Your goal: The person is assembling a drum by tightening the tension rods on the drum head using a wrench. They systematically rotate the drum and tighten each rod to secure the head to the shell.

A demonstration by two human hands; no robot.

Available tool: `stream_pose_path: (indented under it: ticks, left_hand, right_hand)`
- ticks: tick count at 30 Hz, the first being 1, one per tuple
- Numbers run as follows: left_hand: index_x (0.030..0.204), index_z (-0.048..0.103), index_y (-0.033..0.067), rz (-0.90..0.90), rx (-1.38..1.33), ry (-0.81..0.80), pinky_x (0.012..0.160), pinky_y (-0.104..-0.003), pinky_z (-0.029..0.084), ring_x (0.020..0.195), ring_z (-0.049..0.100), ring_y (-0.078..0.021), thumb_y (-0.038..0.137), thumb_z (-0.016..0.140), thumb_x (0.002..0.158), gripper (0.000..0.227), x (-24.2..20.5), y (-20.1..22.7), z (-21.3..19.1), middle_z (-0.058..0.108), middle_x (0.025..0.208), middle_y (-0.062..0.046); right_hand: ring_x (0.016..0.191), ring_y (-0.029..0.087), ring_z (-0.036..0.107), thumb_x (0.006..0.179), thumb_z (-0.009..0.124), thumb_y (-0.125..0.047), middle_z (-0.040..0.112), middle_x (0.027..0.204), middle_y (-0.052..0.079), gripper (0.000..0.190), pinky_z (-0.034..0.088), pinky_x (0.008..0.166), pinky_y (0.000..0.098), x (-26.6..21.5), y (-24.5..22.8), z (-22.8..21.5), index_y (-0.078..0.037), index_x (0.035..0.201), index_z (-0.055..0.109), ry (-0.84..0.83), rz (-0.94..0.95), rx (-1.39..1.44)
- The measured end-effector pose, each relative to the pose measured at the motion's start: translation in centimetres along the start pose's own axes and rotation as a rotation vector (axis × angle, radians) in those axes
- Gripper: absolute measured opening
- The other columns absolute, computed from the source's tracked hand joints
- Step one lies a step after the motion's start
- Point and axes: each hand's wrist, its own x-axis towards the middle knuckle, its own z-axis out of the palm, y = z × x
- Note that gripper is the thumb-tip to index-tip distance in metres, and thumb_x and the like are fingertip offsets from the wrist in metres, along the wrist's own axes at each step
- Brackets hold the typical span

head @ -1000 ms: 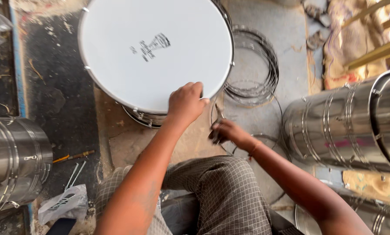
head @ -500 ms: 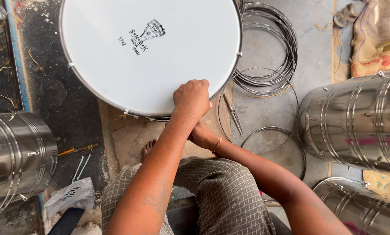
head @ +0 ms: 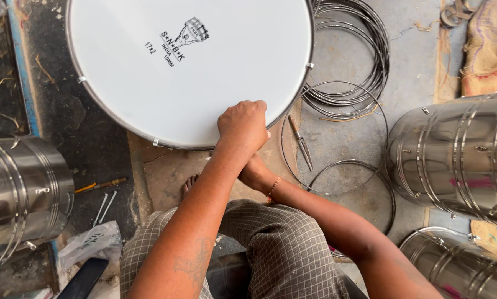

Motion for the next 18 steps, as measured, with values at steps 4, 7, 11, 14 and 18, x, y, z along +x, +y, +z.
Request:
stream_pose_path:
  ticks: [4,7,11,14,18]
  left_hand:
    - [0.104,0.069,0.0097,-0.004,0.019,-0.04,0.083,-0.041,0.061,0.101,0.072,-0.0268,0.03,0.086,0.079,0.037,0.1,-0.1,0.1,0.073,0.102,-0.01]
    - [0.102,0.069,0.0087,0.0,0.026,-0.038,0.082,-0.041,0.061,0.099,0.072,-0.0261,0.031,0.086,0.079,0.036,0.0,0.2,0.1,0.074,0.099,-0.01]
    - [0.104,0.067,0.0083,-0.025,0.042,-0.095,0.082,-0.04,0.061,0.097,0.073,-0.025,0.033,0.086,0.08,0.039,0.0,0.4,-0.3,0.073,0.098,-0.01]
    - [0.101,0.068,0.0097,-0.018,0.032,-0.025,0.08,-0.042,0.06,0.099,0.071,-0.0285,0.031,0.088,0.076,0.039,0.1,0.3,-0.1,0.072,0.1,-0.009]
    - [0.1,0.069,0.0096,-0.01,0.034,-0.021,0.081,-0.042,0.06,0.098,0.072,-0.0279,0.029,0.086,0.078,0.034,0.2,0.1,0.3,0.073,0.098,-0.008]
  right_hand:
    - [0.099,0.02,0.07,0.102,0.052,-0.023,0.072,0.109,0.012,0.032,0.059,0.088,0.0356,-2.5,-4.2,-2.5,0.001,0.118,0.062,0.049,0.077,-0.165]
    - [0.094,0.018,0.068,0.109,0.05,-0.025,0.071,0.108,0.014,0.031,0.057,0.084,0.0339,-5.0,-7.3,-2.5,0.0,0.124,0.062,-0.032,0.105,-0.472]
    - [0.084,0.016,0.07,0.106,0.05,-0.027,0.073,0.103,0.013,0.031,0.059,0.075,0.0325,-7.0,-8.5,0.5,-0.008,0.126,0.061,-0.003,0.278,-0.678]
    - [0.085,0.017,0.07,0.104,0.052,-0.024,0.07,0.104,0.009,0.03,0.062,0.074,0.0356,-6.1,-6.6,1.1,-0.006,0.126,0.061,-0.021,0.229,-0.635]
    - [0.092,0.022,0.073,0.106,0.052,-0.022,0.074,0.11,0.011,0.03,0.063,0.083,0.0406,-3.3,-2.1,0.2,0.002,0.121,0.062,0.066,0.175,-0.356]
